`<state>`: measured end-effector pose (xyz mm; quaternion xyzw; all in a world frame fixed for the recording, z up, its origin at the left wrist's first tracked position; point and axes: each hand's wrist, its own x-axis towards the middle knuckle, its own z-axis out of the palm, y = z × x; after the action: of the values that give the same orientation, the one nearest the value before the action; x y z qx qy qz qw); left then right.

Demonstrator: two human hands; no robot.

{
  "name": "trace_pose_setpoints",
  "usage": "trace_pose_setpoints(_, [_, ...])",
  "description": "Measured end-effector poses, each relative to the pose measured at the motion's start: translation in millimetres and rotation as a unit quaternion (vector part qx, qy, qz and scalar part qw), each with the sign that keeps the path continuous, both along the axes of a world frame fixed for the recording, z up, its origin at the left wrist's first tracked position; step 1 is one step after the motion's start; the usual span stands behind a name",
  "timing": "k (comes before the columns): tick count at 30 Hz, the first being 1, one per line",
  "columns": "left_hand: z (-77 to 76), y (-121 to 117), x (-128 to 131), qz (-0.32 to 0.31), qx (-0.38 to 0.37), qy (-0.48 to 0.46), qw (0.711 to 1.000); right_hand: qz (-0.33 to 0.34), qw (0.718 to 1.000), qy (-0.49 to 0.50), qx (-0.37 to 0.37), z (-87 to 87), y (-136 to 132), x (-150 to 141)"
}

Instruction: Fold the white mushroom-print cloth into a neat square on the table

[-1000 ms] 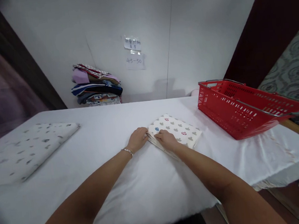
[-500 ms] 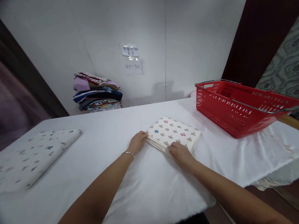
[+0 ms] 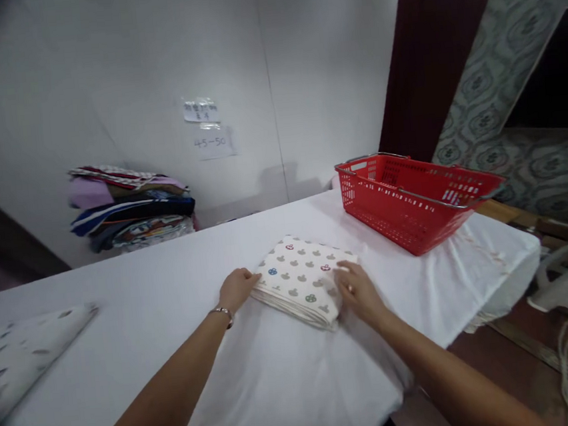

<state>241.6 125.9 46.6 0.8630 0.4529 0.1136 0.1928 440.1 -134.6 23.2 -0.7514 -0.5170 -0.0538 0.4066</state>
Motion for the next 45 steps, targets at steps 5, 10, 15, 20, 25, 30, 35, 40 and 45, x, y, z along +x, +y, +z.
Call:
trace_pose_setpoints(5, [-7.5, 30.6, 22.0, 0.008, -0.079, 0.001, 0.997, -0.195, 0.941, 0.271, -0.065, -10.1, 0.1, 63.4])
trace_pose_setpoints(10, [-13.1, 36.6, 22.7, -0.014, -0.216, -0.024, 0.976, -0.15, 0.922, 0.347, -0.084, -7.8, 31.7, 77.5])
trace_pose_setpoints(15, [-12.7, 20.3, -20.2, 0.063, -0.25, -0.128, 0.958, -0.034, 0.943, 0.331, -0.012, 10.6, 96.8, 89.0])
trace_pose_setpoints(20, [-16.7, -4.3, -62.2, 0.152, -0.225, -0.145, 0.951, -0.016, 0.927, 0.363, -0.087, 8.1, 149.1, 82.2])
trace_pose_setpoints(25, [-17.4, -17.2, -66.5, 0.165, -0.172, -0.114, 0.965, -0.07, 0.913, 0.393, -0.087, -1.7, 127.2, 60.7])
trace_pose_setpoints(30, [-15.0, -24.2, -63.2, 0.191, -0.172, -0.119, 0.959, -0.087, 0.898, 0.416, -0.117, 6.8, 73.7, 37.2])
trace_pose_setpoints(35, [-13.0, -28.9, -64.4, 0.191, -0.156, -0.108, 0.963, -0.038, 0.881, 0.44, -0.172, 15.5, 45.2, 9.1])
trace_pose_setpoints(40, [-8.6, -28.5, -63.8, 0.161, -0.152, -0.027, 0.975, -0.003, 0.884, 0.423, -0.2, 22.7, 40.3, -11.2])
trace_pose_setpoints(45, [-11.3, -29.5, -61.2, 0.18, -0.123, -0.021, 0.976, -0.009, 0.904, 0.402, -0.143, 15.0, 42.5, -19.7])
